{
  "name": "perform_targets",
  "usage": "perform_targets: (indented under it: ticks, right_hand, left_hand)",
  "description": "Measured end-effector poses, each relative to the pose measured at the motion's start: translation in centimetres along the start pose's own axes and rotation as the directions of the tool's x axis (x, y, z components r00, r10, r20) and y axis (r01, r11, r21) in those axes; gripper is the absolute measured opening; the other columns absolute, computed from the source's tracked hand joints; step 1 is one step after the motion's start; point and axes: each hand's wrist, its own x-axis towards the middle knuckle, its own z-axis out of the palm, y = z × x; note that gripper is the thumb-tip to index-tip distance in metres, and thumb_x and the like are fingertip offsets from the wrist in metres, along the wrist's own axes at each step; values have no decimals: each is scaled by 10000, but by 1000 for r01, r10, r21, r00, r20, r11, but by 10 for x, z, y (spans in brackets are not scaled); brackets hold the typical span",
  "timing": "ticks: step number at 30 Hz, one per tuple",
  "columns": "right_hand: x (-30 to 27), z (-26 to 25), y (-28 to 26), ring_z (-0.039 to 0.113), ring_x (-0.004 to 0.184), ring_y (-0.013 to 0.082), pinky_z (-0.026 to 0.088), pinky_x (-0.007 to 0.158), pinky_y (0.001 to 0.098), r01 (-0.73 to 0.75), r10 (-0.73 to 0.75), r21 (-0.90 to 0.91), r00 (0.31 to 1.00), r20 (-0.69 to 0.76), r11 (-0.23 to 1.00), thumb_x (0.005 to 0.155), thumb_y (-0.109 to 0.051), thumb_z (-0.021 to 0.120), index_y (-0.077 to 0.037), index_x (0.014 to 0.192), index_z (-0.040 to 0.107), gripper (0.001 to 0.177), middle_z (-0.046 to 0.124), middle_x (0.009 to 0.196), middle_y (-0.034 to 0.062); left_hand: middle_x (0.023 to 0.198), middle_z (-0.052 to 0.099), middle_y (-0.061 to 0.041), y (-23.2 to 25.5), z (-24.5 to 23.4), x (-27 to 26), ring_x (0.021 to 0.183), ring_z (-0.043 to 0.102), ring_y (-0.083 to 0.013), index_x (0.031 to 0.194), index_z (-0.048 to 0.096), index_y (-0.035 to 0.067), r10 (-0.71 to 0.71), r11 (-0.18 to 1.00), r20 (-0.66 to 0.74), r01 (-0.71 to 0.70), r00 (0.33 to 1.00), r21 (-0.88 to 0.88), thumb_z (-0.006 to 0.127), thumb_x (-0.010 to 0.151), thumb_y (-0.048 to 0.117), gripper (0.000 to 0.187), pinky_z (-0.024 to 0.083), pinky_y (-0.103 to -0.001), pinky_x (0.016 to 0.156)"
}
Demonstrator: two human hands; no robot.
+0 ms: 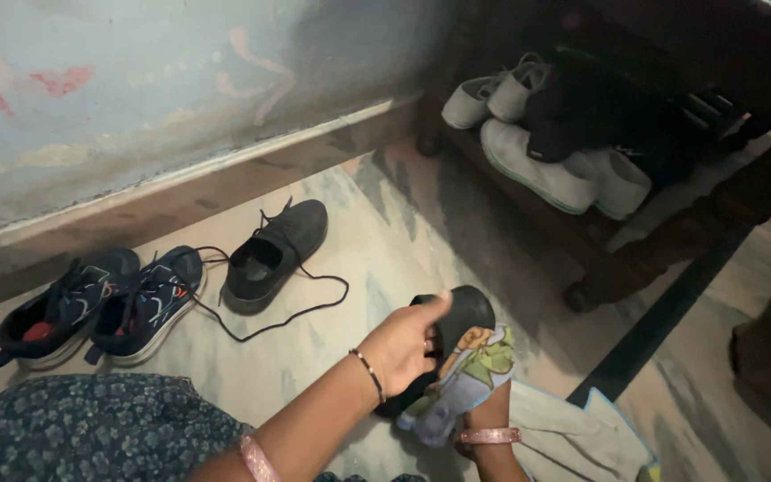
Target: The person removes the laces from a black shoe, wipes the shoe with a cloth, then re-laces the same shoe. The hands thread the laces through the eyelets and pull them tight.
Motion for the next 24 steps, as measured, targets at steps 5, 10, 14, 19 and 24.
perform_targets:
  ticks: [5,10,14,19,24]
  right_hand:
    - [-4,6,-40,647,674,156,535,582,302,215,-148,-395,970,194,893,850,-87,642,-51,940,609,102,685,791,33]
    - [-10,6,-45,679,676,147,556,599,296,172,-150,-75,959,241,982,853,-81,663,-47,909,618,80,710,773,41]
    - [-11,4,-33,686,716,133,562,604,297,180,-157,-102,968,196,978,843,-71,672,-35,950,676,112,741,836,45]
    - [5,-9,-21,649,689,144,539,568,321,44,-5,-303,992,129,952,867,-73,682,-4,904,691,79,741,793,72]
    - [15,-15,-22,668,716,124,553,607,294,55,-49,-17,969,241,998,875,-85,639,-40,943,675,90,725,827,40]
  left_hand:
    - [972,744,-72,13,21,-23,842,709,-194,1125,656,24,280,940,-35,-267,959,211,724,853,18,280,579,-383,727]
    - [979,768,-91,23,5,-16,833,735,-176,1090,710,-4,281,944,-47,-268,958,192,694,887,34,207,591,-320,740]
    - [967,760,-60,12,5,-12,816,691,-157,1106,721,16,228,950,-45,-212,973,229,707,905,61,207,539,-306,692]
    - [1005,759,-88,7,5,-9,854,721,-171,1095,705,8,182,968,-30,-173,983,181,699,896,43,202,582,-318,748]
    - [1042,761,-88,17,-12,-5,917,737,-183,1115,693,12,137,985,-73,-129,988,114,710,884,28,232,587,-325,800]
